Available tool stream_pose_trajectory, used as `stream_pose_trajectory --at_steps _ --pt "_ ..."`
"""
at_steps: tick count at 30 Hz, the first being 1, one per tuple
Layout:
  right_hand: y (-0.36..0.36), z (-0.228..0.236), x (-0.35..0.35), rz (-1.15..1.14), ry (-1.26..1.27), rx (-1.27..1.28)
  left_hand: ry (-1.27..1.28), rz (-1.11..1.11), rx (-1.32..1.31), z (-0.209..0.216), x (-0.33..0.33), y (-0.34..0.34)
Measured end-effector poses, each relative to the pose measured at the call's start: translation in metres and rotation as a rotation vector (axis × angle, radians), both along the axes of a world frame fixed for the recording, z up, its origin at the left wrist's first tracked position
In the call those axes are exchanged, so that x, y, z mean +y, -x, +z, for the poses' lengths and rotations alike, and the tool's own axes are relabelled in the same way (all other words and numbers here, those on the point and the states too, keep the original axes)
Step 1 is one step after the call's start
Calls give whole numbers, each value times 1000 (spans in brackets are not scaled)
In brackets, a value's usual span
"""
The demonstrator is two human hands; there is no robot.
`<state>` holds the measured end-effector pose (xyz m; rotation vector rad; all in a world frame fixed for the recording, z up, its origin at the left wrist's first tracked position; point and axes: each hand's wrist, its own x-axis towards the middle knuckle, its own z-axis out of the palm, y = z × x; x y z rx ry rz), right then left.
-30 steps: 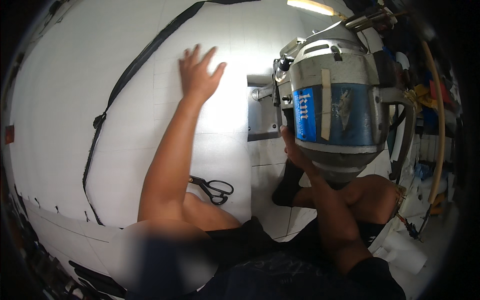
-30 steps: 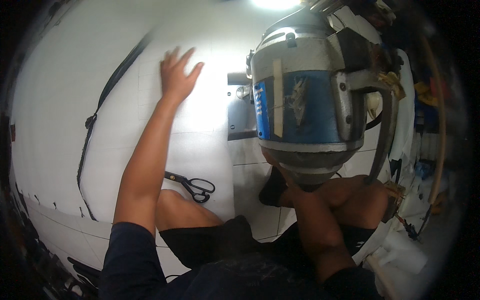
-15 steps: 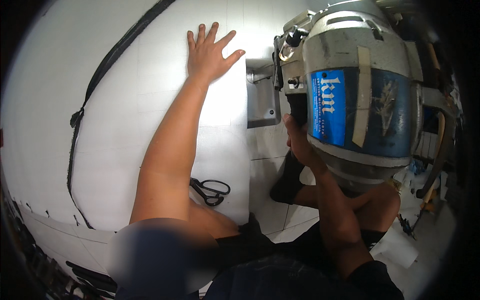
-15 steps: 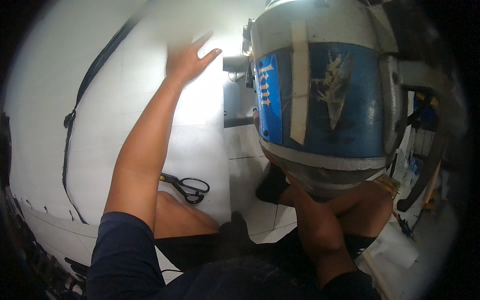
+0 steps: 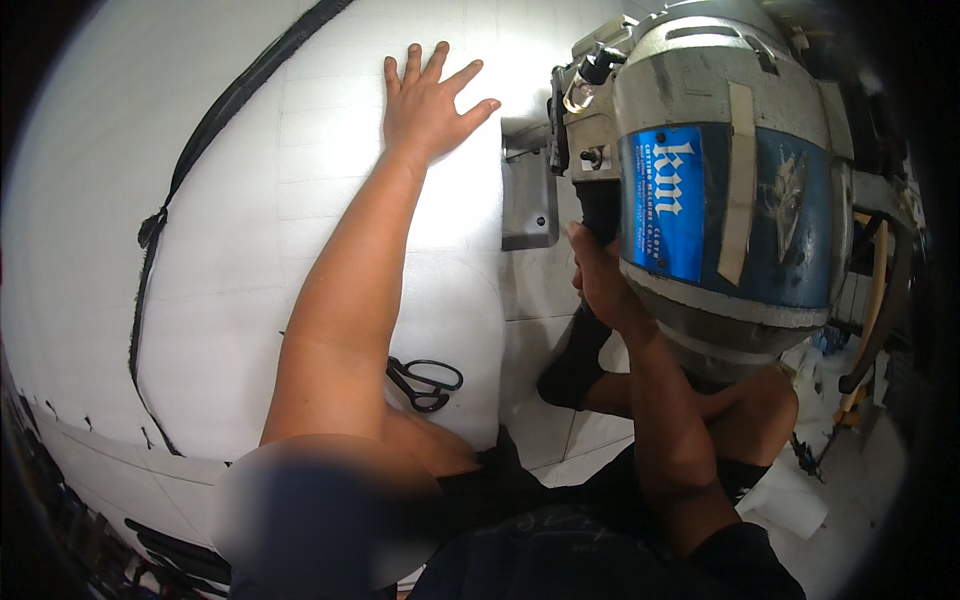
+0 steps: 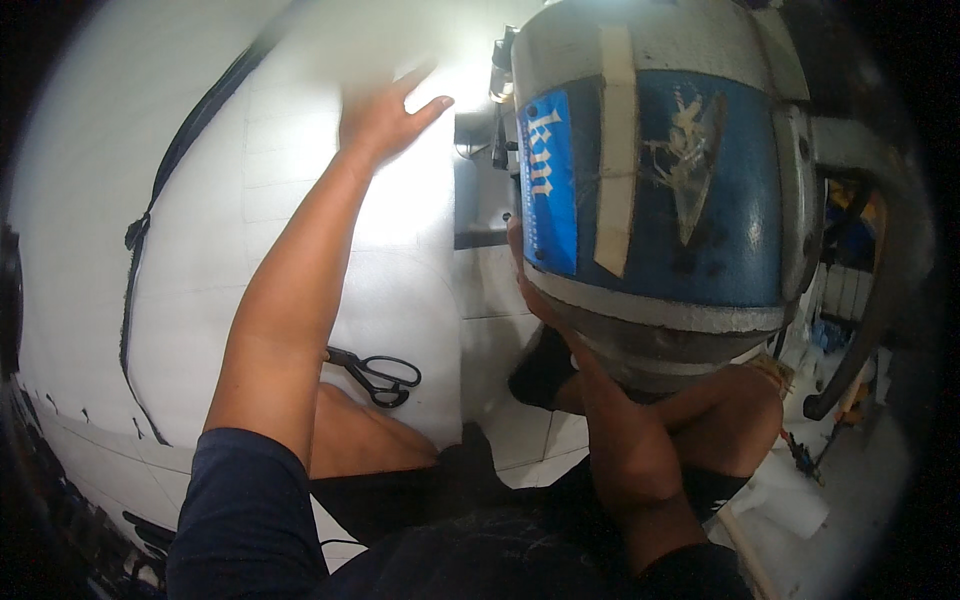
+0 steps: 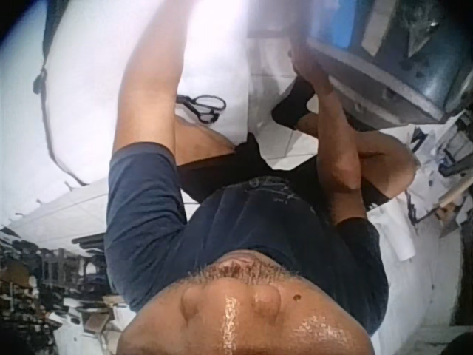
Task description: The person cuts black straps binding a foam slab using scissors, removes the strap, and then cuts the foam using an electric cutting machine.
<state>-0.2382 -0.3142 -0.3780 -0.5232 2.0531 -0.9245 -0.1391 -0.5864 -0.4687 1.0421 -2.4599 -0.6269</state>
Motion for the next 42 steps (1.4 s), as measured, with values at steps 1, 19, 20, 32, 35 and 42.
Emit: stream_pose_trajectory --at_steps 1,19,20,32,35,42 --pt "-3 4 -3 59 -75 2 -9 9 -24 -1 0 -4" --pt "-26 35 -41 67 -102 235 159 17 -107 9 4 -9" --pt "-26 36 -43 23 -52 250 156 11 -104 10 6 -8" --pt "-34 62 -76 -83 -108 48 75 -16 -117 5 8 -17" --pt "-29 50 -82 -122 -61 45 59 -22 -131 -1 7 -17" --pt "-20 48 -96 -121 -49 80 66 -24 -157 -5 7 -17"
